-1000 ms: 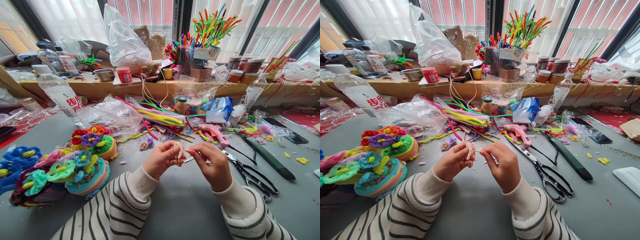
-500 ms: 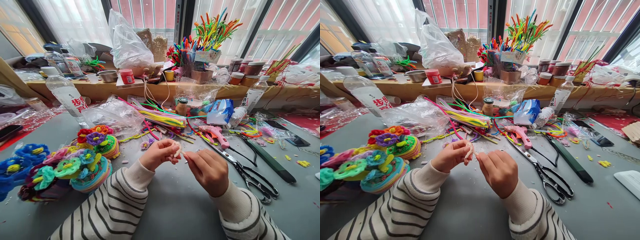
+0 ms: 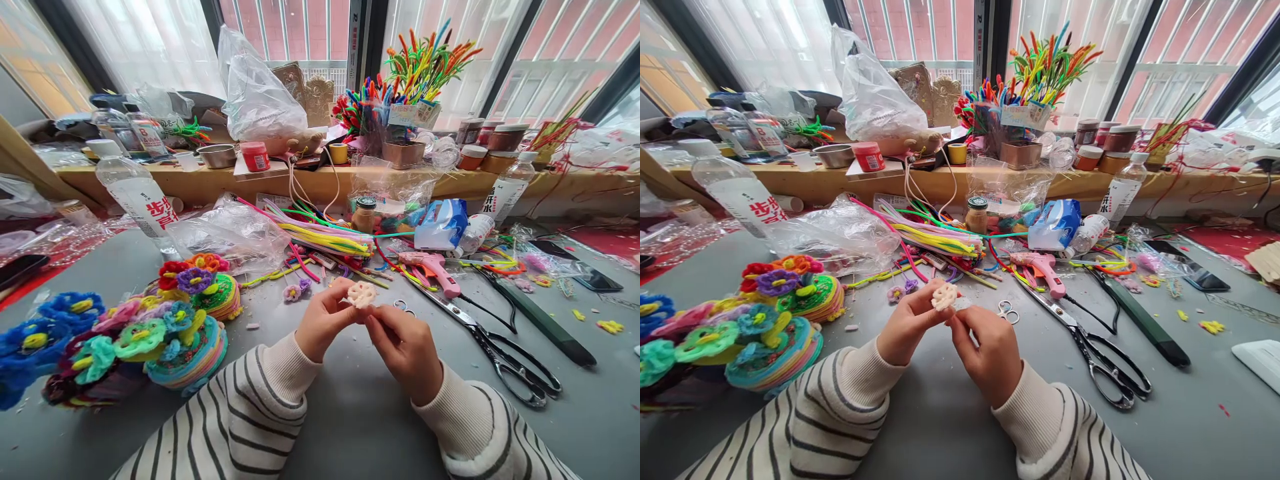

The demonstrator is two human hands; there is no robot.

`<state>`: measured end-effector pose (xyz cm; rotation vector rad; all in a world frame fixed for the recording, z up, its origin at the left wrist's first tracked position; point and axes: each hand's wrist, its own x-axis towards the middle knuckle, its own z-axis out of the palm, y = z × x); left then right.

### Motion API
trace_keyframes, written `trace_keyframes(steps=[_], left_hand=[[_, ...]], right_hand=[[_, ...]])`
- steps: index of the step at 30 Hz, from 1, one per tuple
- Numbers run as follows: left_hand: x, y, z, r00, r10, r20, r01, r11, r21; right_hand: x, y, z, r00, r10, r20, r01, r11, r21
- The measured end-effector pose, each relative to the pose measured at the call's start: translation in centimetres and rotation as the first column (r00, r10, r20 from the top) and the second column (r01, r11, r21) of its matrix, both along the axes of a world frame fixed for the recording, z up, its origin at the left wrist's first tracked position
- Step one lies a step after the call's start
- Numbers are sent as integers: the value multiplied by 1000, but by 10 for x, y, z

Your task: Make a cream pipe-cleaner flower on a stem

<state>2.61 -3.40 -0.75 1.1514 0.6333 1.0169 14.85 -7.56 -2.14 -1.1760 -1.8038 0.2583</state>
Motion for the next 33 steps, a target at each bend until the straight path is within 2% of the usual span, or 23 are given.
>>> trace_keyframes(steps=[5,11,17,22,28,33], left_hand=[[-2,-2,1,999,-11,-38,10,999,-33],[-4,-2,2,992,35,-121,-24,995,93],[-3,-2,1,996,-46,-79,43,998,-43],[-5,0,-5,990,8,-139,-5,1000,23],[-7,1,-6,991,31,-134,-22,998,67],[-6,2,-8,997,-13,-73,14,1000,5]], right_hand=[[-2,-1,0,999,40,-31,-41,999,-15],[0,-1,0,997,66,-43,-66,998,0],[0,-1,4,995,84,-60,-87,995,-49],[1,-1,6,984,134,-116,-150,978,-147],[1,-2,6,978,151,-144,-176,968,-178],[1,-1,6,973,147,-177,-181,964,-193]])
